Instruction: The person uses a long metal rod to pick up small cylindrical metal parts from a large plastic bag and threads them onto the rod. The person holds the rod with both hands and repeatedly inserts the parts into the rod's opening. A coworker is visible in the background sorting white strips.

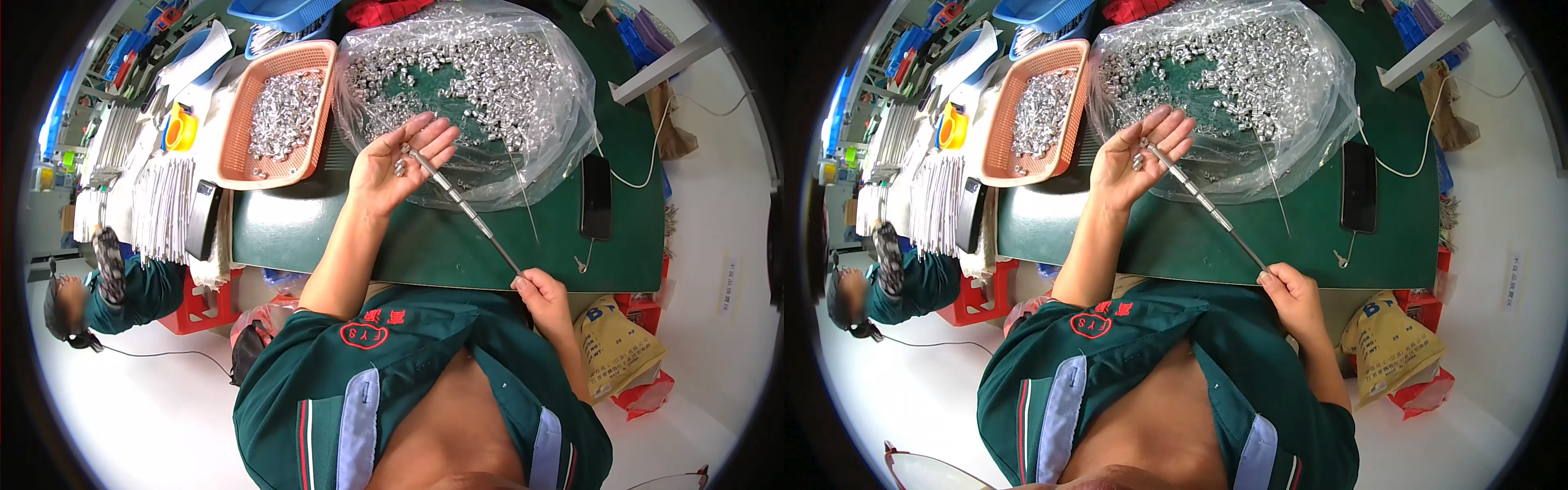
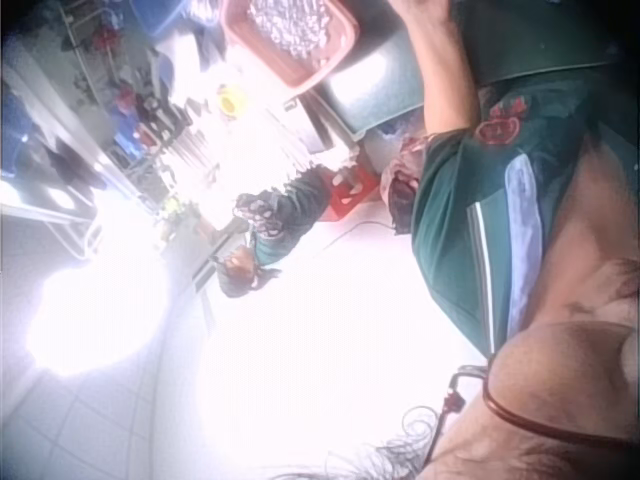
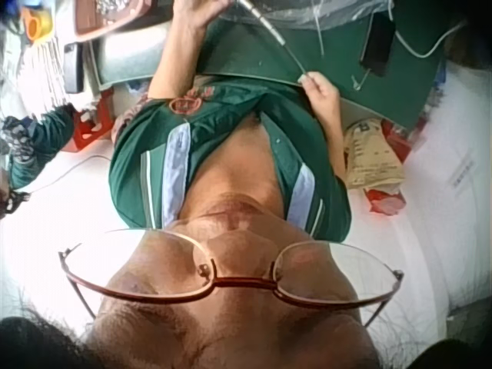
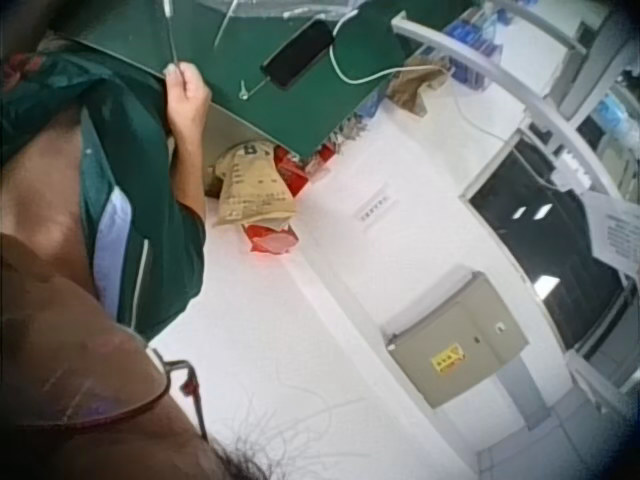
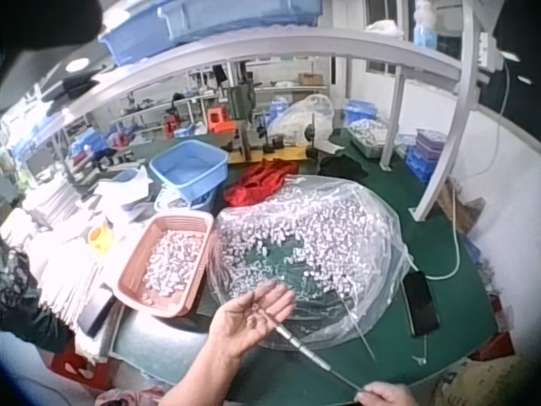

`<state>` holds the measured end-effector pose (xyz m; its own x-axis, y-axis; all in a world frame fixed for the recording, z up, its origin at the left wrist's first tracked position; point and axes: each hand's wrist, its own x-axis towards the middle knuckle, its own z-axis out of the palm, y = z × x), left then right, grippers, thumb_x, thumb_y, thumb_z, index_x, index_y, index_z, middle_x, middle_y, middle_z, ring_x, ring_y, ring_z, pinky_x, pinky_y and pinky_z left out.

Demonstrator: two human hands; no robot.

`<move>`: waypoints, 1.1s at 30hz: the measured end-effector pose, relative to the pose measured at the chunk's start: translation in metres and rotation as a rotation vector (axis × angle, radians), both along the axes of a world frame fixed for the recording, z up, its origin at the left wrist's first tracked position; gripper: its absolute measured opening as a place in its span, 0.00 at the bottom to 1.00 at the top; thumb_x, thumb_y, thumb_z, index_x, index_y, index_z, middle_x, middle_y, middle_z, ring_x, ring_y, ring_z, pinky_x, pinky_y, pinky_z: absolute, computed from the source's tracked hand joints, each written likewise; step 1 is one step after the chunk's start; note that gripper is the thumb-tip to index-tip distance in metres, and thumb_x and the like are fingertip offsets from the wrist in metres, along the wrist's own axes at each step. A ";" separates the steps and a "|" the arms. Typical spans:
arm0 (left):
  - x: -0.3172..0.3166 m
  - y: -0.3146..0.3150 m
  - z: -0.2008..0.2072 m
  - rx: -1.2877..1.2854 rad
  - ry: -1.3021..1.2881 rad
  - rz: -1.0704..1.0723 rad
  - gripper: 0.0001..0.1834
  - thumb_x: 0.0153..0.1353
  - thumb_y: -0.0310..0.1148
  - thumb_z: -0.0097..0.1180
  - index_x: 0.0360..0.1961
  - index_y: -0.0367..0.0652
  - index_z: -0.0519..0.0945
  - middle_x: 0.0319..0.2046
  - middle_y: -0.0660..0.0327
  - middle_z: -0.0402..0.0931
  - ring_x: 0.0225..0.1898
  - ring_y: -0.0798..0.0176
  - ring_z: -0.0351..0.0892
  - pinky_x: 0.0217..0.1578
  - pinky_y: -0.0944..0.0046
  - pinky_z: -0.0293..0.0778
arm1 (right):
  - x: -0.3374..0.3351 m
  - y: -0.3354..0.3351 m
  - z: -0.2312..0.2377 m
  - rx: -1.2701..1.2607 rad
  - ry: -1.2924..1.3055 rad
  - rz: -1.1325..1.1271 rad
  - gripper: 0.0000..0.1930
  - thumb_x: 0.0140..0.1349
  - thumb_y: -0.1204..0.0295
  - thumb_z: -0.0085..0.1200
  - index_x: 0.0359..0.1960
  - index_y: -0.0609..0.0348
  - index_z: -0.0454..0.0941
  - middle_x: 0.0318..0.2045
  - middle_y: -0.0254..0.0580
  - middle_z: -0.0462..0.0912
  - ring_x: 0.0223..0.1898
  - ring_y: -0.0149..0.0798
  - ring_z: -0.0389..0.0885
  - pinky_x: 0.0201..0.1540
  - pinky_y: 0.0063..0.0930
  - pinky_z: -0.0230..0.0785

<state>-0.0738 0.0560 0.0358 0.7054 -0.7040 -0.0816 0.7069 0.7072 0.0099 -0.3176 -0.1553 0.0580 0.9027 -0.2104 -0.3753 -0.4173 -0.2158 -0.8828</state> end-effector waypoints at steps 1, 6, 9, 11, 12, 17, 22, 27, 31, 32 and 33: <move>-0.002 -0.001 0.005 0.044 -0.008 0.001 0.25 0.60 0.24 0.43 0.59 0.26 0.61 0.61 0.39 0.58 0.66 0.37 0.51 0.65 0.40 0.51 | 0.000 0.000 0.001 -0.017 -0.012 0.000 0.07 0.61 0.73 0.51 0.30 0.66 0.75 0.18 0.29 0.71 0.23 0.20 0.65 0.27 0.17 0.59; -0.003 0.001 -0.001 0.119 -0.172 -0.016 0.28 0.58 0.20 0.41 0.62 0.27 0.55 0.63 0.38 0.53 0.66 0.35 0.48 0.65 0.40 0.50 | 0.000 -0.003 0.004 -0.106 -0.046 0.007 0.07 0.61 0.73 0.51 0.30 0.66 0.75 0.17 0.28 0.69 0.22 0.20 0.63 0.25 0.17 0.57; -0.002 0.000 -0.004 0.128 -0.199 -0.019 0.30 0.58 0.18 0.41 0.63 0.28 0.52 0.64 0.38 0.51 0.66 0.35 0.48 0.65 0.40 0.50 | 0.001 -0.005 0.007 -0.136 -0.058 0.026 0.07 0.61 0.73 0.51 0.30 0.66 0.75 0.17 0.28 0.69 0.21 0.20 0.63 0.24 0.18 0.57; -0.002 -0.002 -0.004 0.145 -0.205 -0.017 0.31 0.58 0.18 0.41 0.64 0.29 0.51 0.64 0.38 0.50 0.66 0.36 0.48 0.65 0.40 0.50 | 0.002 -0.007 0.007 -0.122 -0.059 0.025 0.07 0.61 0.73 0.51 0.29 0.66 0.75 0.16 0.28 0.68 0.21 0.20 0.62 0.24 0.18 0.57; -0.002 -0.002 -0.004 0.146 -0.200 -0.023 0.31 0.58 0.18 0.41 0.64 0.29 0.51 0.64 0.38 0.50 0.66 0.36 0.48 0.65 0.40 0.50 | 0.002 -0.007 0.006 -0.113 -0.059 0.026 0.07 0.61 0.73 0.52 0.29 0.66 0.74 0.16 0.28 0.68 0.21 0.20 0.62 0.24 0.18 0.57; -0.006 -0.006 -0.004 0.135 -0.174 -0.060 0.29 0.60 0.20 0.40 0.64 0.29 0.52 0.63 0.39 0.52 0.66 0.38 0.51 0.65 0.41 0.52 | 0.001 -0.005 0.000 -0.108 -0.058 0.022 0.07 0.61 0.73 0.52 0.29 0.66 0.74 0.16 0.27 0.67 0.21 0.20 0.62 0.23 0.18 0.56; -0.009 -0.007 0.001 0.139 -0.046 0.003 0.25 0.63 0.21 0.35 0.63 0.29 0.55 0.63 0.42 0.55 0.65 0.40 0.53 0.64 0.42 0.54 | -0.001 -0.003 0.000 -0.100 -0.051 0.015 0.07 0.60 0.73 0.52 0.29 0.66 0.74 0.16 0.28 0.68 0.21 0.20 0.62 0.23 0.18 0.57; -0.006 -0.006 -0.003 0.134 -0.081 0.016 0.25 0.64 0.22 0.35 0.63 0.30 0.56 0.63 0.43 0.56 0.65 0.41 0.53 0.64 0.43 0.54 | -0.004 -0.003 0.007 -0.106 -0.052 -0.006 0.07 0.60 0.73 0.52 0.30 0.66 0.75 0.16 0.29 0.69 0.21 0.21 0.63 0.24 0.19 0.57; -0.007 -0.006 -0.001 0.150 -0.087 -0.004 0.25 0.64 0.22 0.36 0.63 0.30 0.56 0.63 0.43 0.56 0.65 0.41 0.53 0.64 0.43 0.54 | -0.005 -0.005 0.007 -0.126 -0.040 -0.001 0.07 0.60 0.72 0.52 0.30 0.66 0.75 0.16 0.29 0.69 0.21 0.21 0.64 0.24 0.18 0.58; -0.008 -0.007 -0.001 0.153 -0.080 -0.010 0.25 0.63 0.22 0.36 0.63 0.30 0.56 0.63 0.44 0.56 0.65 0.41 0.53 0.64 0.43 0.54 | -0.004 -0.005 0.007 -0.137 -0.044 0.005 0.07 0.60 0.72 0.52 0.30 0.66 0.75 0.16 0.29 0.69 0.21 0.21 0.64 0.24 0.18 0.58; -0.009 -0.008 -0.001 0.152 -0.088 -0.009 0.25 0.63 0.22 0.36 0.63 0.30 0.56 0.63 0.44 0.56 0.65 0.41 0.53 0.64 0.43 0.54 | -0.004 -0.004 0.007 -0.149 -0.047 0.010 0.07 0.60 0.72 0.52 0.30 0.66 0.75 0.16 0.29 0.69 0.21 0.21 0.64 0.25 0.18 0.58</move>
